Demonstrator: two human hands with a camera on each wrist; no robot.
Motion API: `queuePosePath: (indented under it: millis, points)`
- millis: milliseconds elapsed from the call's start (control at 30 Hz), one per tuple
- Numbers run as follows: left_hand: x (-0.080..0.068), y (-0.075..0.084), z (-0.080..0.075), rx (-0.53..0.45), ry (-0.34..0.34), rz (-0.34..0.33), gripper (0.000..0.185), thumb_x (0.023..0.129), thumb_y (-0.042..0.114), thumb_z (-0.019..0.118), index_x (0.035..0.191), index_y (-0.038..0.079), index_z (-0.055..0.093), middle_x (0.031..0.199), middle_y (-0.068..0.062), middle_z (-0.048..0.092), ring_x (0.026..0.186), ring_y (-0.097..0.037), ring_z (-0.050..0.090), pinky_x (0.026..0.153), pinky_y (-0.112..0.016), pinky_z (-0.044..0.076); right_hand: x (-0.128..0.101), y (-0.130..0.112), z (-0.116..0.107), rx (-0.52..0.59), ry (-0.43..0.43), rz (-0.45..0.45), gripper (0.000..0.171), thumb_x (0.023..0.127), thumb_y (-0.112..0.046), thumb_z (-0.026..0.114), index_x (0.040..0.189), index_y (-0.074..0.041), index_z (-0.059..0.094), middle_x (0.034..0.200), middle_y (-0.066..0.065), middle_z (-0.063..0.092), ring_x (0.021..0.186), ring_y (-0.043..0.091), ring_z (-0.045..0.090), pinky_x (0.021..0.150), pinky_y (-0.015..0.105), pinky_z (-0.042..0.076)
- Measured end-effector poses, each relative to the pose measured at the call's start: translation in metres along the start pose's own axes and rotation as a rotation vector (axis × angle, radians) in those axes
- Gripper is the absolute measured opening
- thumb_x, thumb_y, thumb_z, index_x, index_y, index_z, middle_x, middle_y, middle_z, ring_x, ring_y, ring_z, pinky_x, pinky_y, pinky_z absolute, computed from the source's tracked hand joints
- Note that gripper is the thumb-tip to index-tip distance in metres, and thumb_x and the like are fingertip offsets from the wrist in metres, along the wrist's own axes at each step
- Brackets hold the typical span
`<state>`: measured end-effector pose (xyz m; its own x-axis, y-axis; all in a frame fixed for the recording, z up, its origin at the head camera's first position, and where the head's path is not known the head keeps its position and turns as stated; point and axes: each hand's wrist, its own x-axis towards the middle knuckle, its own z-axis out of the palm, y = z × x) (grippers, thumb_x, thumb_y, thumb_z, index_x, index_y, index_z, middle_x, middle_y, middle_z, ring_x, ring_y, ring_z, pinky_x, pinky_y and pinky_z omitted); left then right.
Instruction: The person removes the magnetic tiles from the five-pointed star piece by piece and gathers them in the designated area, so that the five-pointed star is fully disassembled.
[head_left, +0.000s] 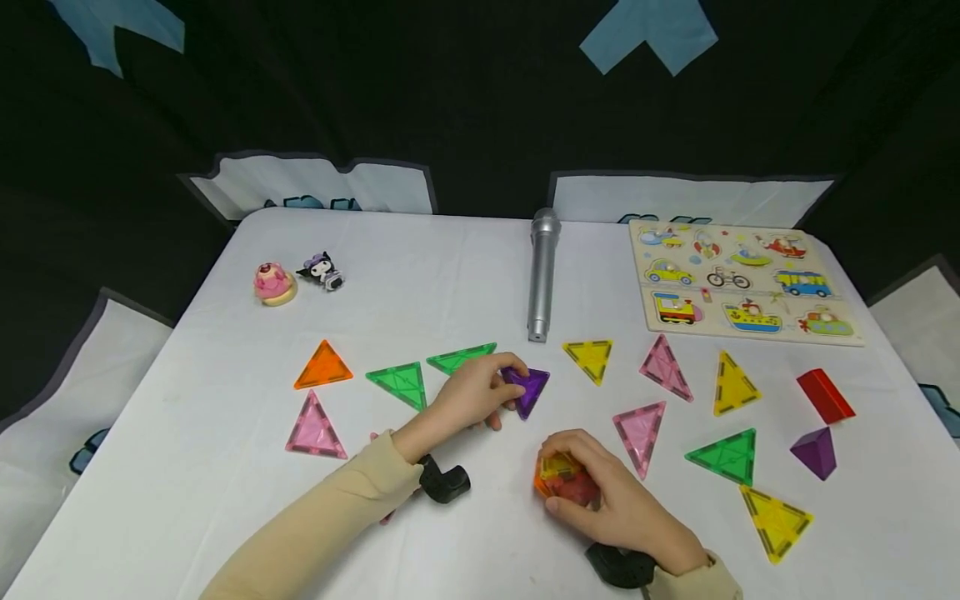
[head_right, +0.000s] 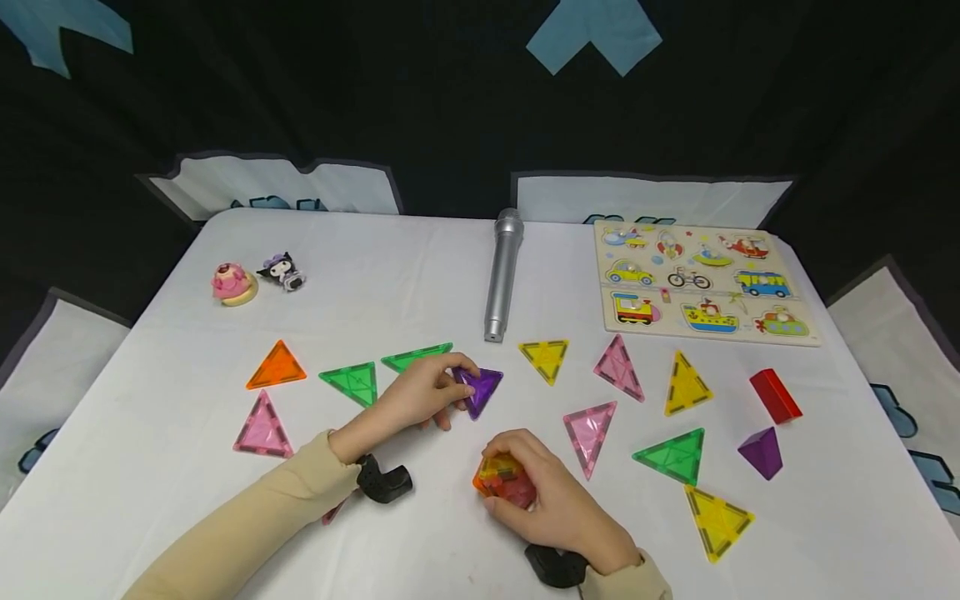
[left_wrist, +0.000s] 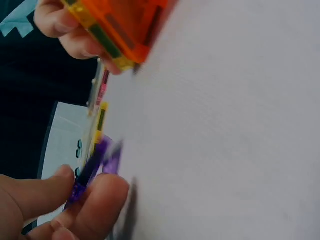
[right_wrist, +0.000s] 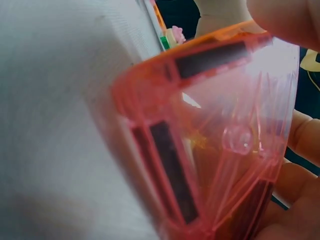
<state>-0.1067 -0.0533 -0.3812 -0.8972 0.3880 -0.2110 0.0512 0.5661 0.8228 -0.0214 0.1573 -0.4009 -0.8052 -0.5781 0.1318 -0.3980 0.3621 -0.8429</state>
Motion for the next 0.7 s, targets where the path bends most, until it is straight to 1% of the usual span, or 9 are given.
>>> queuePosePath:
  millis: [100,200,267,333,400,467,567,700]
  points:
    - [-0.004,-0.002,-0.001,0.024,0.005,0.015,0.023,0.090,0.020,0.058,0.112,0.014,0.058,0.063,0.002,0.062,0.039,-0.017,0.056,0.031,-0.025,0.037,-0.001,0.002,0.000,0.010,0.003,0.017,0.037,0.081,-0.024,0.069,0.114,-0.021,0.050,0.115,-0.009,0.048,0.100,0.011,0.048,0.082,0.029,0.045]
    - [-0.012,-0.007,-0.001,-0.018,-0.005,0.058,0.020,0.091,0.023,0.057,0.108,0.013,0.058,0.064,0.002,0.062,0.041,-0.018,0.055,0.032,-0.025,0.036,-0.001,0.003,0.000,0.021,0.005,0.032,0.037,0.081,-0.025,0.069,0.114,-0.021,0.051,0.115,-0.010,0.049,0.100,0.012,0.048,0.082,0.029,0.045]
    - [-0.020,-0.010,-0.001,-0.060,-0.039,0.089,0.019,0.091,0.025,0.056,0.105,0.013,0.057,0.066,0.001,0.063,0.042,-0.019,0.056,0.032,-0.025,0.036,-0.001,0.003,0.000,0.028,0.008,0.033,0.038,0.081,-0.026,0.069,0.114,-0.021,0.051,0.116,-0.010,0.049,0.100,0.012,0.049,0.082,0.029,0.045]
    - [-0.030,-0.010,0.000,-0.113,-0.097,0.111,0.020,0.091,0.028,0.056,0.104,0.012,0.056,0.068,0.000,0.063,0.044,-0.020,0.056,0.033,-0.025,0.036,-0.001,0.004,0.001,0.033,0.014,0.030,0.038,0.081,-0.026,0.069,0.114,-0.021,0.051,0.116,-0.009,0.049,0.100,0.012,0.049,0.081,0.029,0.045]
    - [-0.040,-0.009,0.004,-0.151,-0.155,0.130,0.023,0.089,0.030,0.058,0.103,0.011,0.054,0.068,-0.001,0.064,0.045,-0.021,0.057,0.034,-0.025,0.037,-0.001,0.004,0.001,0.037,0.026,0.027,0.039,0.080,-0.025,0.070,0.114,-0.021,0.051,0.115,-0.009,0.050,0.098,0.012,0.049,0.079,0.029,0.046]
    - [-0.050,-0.006,0.009,-0.175,-0.194,0.156,0.026,0.087,0.029,0.061,0.102,0.009,0.054,0.070,0.000,0.064,0.045,-0.021,0.058,0.036,-0.026,0.040,-0.001,0.004,0.002,0.045,0.038,0.013,0.040,0.080,-0.023,0.071,0.115,-0.020,0.051,0.115,-0.007,0.050,0.097,0.013,0.050,0.078,0.029,0.046]
    - [-0.059,-0.002,0.019,-0.184,-0.218,0.183,0.025,0.085,0.027,0.065,0.098,0.009,0.054,0.073,0.003,0.064,0.045,-0.019,0.059,0.039,-0.024,0.041,0.000,0.003,0.003,0.081,0.049,0.002,0.041,0.079,-0.020,0.072,0.114,-0.019,0.052,0.115,-0.005,0.051,0.099,0.014,0.050,0.078,0.028,0.045]
    - [-0.065,-0.001,0.029,-0.212,-0.224,0.185,0.019,0.085,0.025,0.065,0.095,0.013,0.054,0.078,0.006,0.064,0.046,-0.017,0.059,0.037,-0.022,0.041,0.000,0.001,0.007,0.123,0.053,-0.011,0.041,0.078,-0.016,0.072,0.114,-0.019,0.053,0.117,-0.004,0.051,0.104,0.014,0.049,0.083,0.026,0.043]
